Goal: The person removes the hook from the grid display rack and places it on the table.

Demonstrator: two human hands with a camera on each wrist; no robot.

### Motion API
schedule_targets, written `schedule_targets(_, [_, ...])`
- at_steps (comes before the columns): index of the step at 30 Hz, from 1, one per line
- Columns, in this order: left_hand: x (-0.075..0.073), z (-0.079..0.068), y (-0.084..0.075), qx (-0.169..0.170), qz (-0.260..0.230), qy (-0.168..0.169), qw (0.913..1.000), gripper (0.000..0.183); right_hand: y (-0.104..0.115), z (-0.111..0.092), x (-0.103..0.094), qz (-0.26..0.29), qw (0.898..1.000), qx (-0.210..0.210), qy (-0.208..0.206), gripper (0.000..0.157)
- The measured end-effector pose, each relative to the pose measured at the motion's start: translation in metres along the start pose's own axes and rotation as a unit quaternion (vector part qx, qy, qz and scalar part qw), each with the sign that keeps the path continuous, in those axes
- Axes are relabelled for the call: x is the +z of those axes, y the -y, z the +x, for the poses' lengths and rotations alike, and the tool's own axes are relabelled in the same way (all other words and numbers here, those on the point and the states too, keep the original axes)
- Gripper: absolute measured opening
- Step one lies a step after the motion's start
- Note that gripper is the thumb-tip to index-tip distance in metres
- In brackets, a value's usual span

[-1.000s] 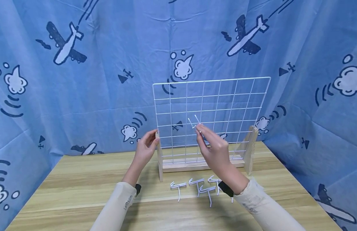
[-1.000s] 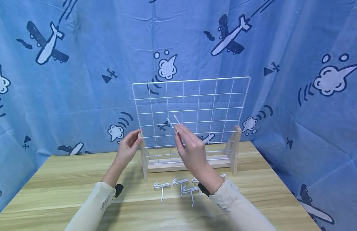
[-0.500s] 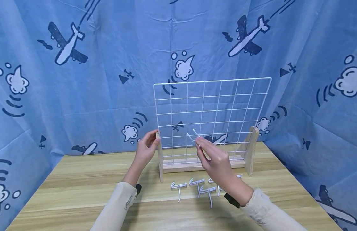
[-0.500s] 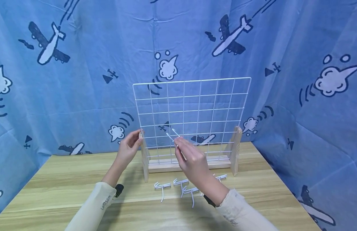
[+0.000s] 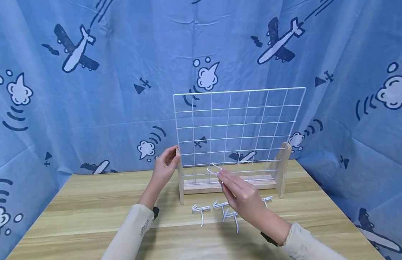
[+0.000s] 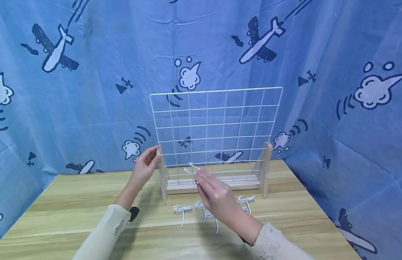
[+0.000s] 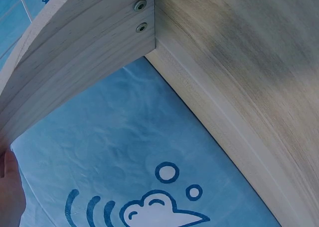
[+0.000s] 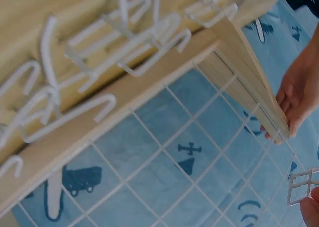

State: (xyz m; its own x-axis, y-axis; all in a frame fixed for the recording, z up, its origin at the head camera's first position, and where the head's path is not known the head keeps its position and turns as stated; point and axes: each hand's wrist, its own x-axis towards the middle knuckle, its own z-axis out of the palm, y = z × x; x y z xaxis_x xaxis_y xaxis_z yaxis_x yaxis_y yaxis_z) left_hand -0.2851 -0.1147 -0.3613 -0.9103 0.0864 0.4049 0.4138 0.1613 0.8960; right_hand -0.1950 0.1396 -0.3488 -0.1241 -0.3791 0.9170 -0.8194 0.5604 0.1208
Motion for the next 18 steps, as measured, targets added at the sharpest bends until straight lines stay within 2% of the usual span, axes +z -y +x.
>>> schedule_targets(7, [0.000, 0.000, 0.000, 0.008, -0.007, 0.004, 0.9999, 0.040, 0.006, -0.015, 0.000, 0.011, 0.999, -0.039, 0.028, 0.031])
schedule_targets(14, [0.000, -0.009, -0.032, 0.000, 0.006, 0.013, 0.9999, 0.039, 0.011, -0.027, 0.002, 0.011, 0.995, -0.072, 0.061, 0.030])
schedule_targets(18, [-0.001, -0.010, -0.033, -0.002, 0.004, 0.013, 0.9999, 0.039, 0.015, -0.035, 0.002, 0.008, 0.993, -0.078, 0.092, 0.033])
